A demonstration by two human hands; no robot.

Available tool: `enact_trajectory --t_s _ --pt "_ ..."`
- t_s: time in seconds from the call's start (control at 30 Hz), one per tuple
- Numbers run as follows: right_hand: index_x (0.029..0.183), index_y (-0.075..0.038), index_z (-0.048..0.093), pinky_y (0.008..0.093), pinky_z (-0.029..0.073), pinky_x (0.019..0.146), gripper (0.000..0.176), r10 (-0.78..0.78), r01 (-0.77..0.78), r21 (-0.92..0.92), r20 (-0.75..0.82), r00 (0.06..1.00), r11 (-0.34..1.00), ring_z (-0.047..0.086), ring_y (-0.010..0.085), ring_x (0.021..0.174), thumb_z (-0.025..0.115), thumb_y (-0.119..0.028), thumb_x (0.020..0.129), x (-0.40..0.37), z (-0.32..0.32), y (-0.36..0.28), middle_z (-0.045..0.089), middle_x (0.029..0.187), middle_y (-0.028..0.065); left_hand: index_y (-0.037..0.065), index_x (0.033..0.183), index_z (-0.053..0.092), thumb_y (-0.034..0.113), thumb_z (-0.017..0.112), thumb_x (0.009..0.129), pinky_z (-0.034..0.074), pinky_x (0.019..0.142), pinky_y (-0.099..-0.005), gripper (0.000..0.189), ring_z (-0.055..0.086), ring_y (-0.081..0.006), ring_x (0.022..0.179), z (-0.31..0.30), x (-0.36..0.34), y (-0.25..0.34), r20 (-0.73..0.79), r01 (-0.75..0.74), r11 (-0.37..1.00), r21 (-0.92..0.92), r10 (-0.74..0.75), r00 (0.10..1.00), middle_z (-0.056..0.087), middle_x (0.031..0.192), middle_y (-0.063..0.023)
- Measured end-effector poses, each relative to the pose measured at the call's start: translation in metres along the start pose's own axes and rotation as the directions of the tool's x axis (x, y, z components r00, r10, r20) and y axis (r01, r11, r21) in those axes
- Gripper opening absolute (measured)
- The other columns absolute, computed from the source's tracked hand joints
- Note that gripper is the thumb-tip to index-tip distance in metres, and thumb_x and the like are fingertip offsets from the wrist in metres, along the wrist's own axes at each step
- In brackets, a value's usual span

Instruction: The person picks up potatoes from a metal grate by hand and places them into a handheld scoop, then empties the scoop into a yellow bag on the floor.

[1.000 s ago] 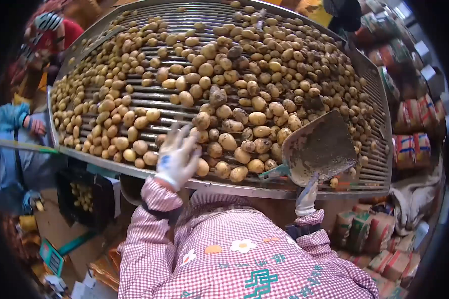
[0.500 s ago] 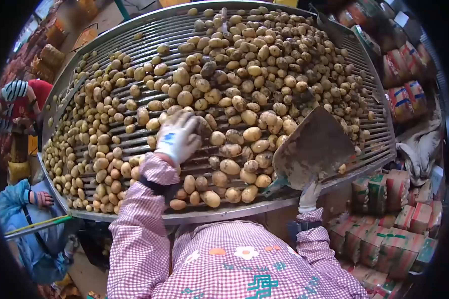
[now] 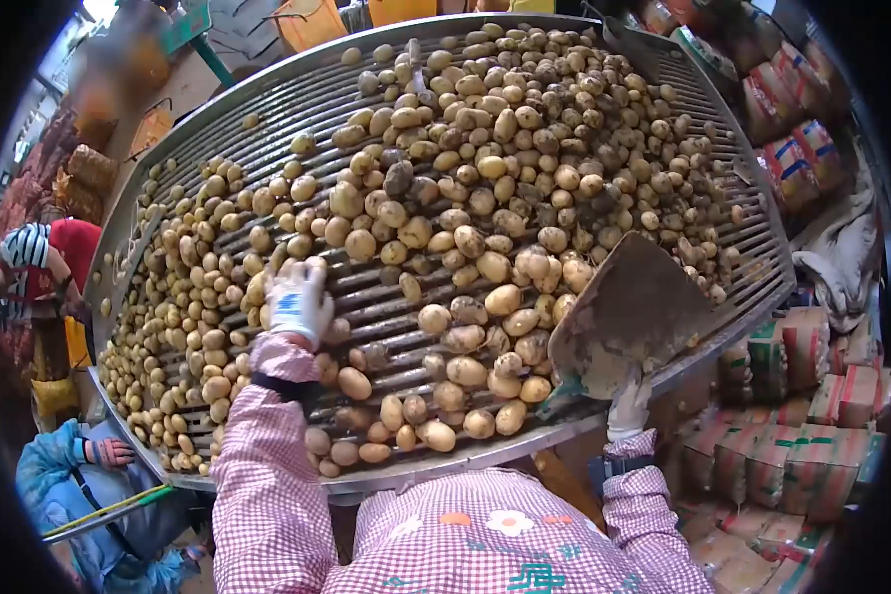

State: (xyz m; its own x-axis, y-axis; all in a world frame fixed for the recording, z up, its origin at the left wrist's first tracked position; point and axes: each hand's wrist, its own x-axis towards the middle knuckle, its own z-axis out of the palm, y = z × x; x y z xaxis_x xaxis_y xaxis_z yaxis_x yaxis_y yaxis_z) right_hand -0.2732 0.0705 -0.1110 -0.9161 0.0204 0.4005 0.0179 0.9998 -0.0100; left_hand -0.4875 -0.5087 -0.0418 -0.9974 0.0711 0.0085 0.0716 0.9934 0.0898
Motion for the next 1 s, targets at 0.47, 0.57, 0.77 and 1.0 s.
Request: enact_trajectory --t_s 0.47,0.57,0.77,1.0 --pt "0.146 0.004 0.047 0.0448 0.040 0.108 0.044 0.139 -0.151 0.190 0.072 0.988 0.970 0.051 0.0390 0.122 0.045 -0.018 0.108 -0.021 0.016 0.019 0.051 0.141 0.0261 0.015 0.143 0.054 0.032 0.068 0.089 0.043 0.110 -0.0469 0.059 0.052 -0.0389 0.131 0.019 0.142 0.024 0.041 0.119 0.939 -0.322 -0.112 0.993 0.054 0.142 -0.0170" --pt "0.145 0.006 0.047 0.0431 0.040 0.108 0.045 0.210 -0.229 0.252 0.100 0.973 0.940 0.051 0.0352 0.124 0.043 -0.021 0.109 -0.031 0.023 0.023 0.051 0.142 0.0240 0.016 0.138 0.059 0.024 0.069 0.083 0.043 0.110 -0.0464 0.056 0.052 -0.0385 0.130 0.022 0.129 0.020 -0.009 -0.122 0.951 -0.285 0.125 0.992 0.061 0.132 -0.0157" --pt "0.140 0.010 0.051 0.0499 0.043 0.104 0.043 -0.024 0.023 0.069 0.012 1.000 0.997 0.053 0.0430 0.118 0.051 -0.010 0.102 -0.017 0.008 0.008 0.053 0.134 0.0300 0.008 0.125 0.067 0.039 0.072 0.087 0.045 0.108 -0.0441 0.049 0.058 -0.0385 0.125 -0.017 0.101 0.014 0.234 -0.162 0.899 -0.407 0.274 0.933 0.065 0.128 -0.0196" --pt "0.143 0.007 0.048 0.0435 0.037 0.114 0.042 0.230 -0.264 0.356 0.135 0.964 0.896 0.049 0.0379 0.131 0.044 -0.016 0.109 -0.012 0.003 0.004 0.049 0.145 0.0240 0.013 0.129 0.066 0.037 0.067 0.089 0.024 0.123 -0.0599 0.046 0.034 -0.0382 0.149 0.007 0.119 0.097 -0.045 -0.517 0.853 -0.064 0.515 0.856 0.053 0.148 -0.0161"
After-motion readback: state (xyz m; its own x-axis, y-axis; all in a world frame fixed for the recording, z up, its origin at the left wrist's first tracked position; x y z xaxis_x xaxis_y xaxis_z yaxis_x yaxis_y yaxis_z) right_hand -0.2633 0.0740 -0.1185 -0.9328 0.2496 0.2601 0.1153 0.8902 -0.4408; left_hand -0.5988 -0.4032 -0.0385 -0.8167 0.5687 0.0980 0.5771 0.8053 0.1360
